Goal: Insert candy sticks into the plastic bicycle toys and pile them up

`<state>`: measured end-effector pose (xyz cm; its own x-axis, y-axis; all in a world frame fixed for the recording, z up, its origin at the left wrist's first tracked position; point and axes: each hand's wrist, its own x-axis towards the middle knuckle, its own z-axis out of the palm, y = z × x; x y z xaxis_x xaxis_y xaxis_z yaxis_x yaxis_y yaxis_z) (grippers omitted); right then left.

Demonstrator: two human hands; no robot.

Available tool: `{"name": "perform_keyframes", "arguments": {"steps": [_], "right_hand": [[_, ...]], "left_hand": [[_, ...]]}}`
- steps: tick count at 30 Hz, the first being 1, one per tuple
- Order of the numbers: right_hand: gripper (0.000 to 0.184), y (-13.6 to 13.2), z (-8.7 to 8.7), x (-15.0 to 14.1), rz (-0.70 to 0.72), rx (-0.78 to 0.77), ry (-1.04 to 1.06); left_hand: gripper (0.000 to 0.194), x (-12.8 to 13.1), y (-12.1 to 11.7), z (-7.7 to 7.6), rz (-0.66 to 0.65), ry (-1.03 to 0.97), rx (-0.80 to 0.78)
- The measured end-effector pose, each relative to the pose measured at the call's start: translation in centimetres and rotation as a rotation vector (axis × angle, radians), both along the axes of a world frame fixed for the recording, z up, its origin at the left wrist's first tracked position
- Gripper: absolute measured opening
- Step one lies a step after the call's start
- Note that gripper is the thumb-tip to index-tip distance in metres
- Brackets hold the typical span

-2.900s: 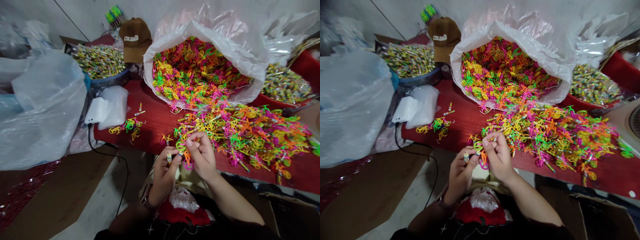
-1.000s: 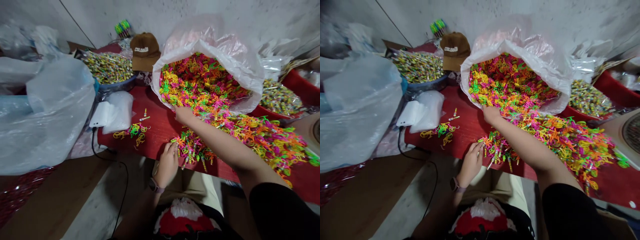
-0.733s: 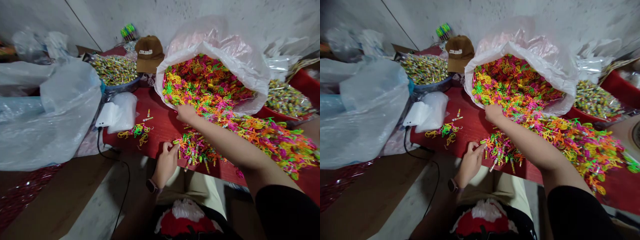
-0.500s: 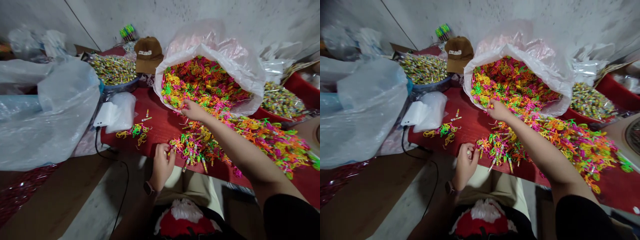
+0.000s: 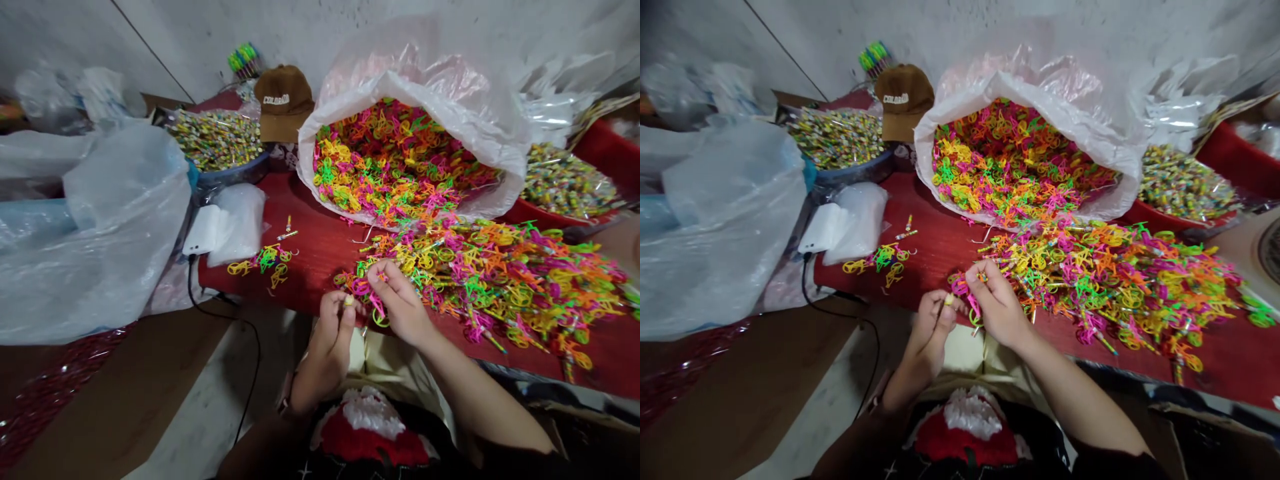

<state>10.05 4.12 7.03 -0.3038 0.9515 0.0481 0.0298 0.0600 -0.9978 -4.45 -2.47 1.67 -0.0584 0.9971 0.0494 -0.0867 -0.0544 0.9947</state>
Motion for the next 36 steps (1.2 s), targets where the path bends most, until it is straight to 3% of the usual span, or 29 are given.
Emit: {"name": "perform_keyframes", "arguments": {"steps": [3,12,17,22,28,30,33,36], "right_hand": [[0.030,-1.0,-0.9,0.6,-0.043,0.078,-0.024],[0.022,-2.6,-0.9,1.6,0.063,-0.055,0.057],[0.024,-2.6,-1.4,1.8,0.018,-0.029,-0.007],[0.028,-2.4,-1.9,1.5,-0.023,-0.041,-0.033],[0.047,-2.6,-2.4,0.2,-0.229,-0.275,0.061],[0.049,-2.9,-2.7,0.0,-0.241,-0.328,0.086],[0.050,-3.6,-3.0,-0.2,-0.191,-0.249,0.083],[0.048,-4.1,-3.1,-0.4,-0.235,-0.085,0.050]], "left_hand": [[0.031,0.4,-0.4,0.6,-0.048,0.131,0.031],[0.011,1.3,-0.6,0.5,0.036,0.213,0.187],[0.015,1.0,-0.4,0.7,0.045,0.320,0.293],[0.017,0.5,-0.4,0.6,-0.036,0.352,0.281],[0.019,0.5,-0.5,0.5,0.065,0.495,0.377],[0.020,0.4,-0.5,0.6,0.116,0.536,0.415],[0.021,0.3,-0.5,0.8,0.131,0.553,0.436],[0.017,0.3,-0.5,0.7,0.110,0.593,0.482]]}}
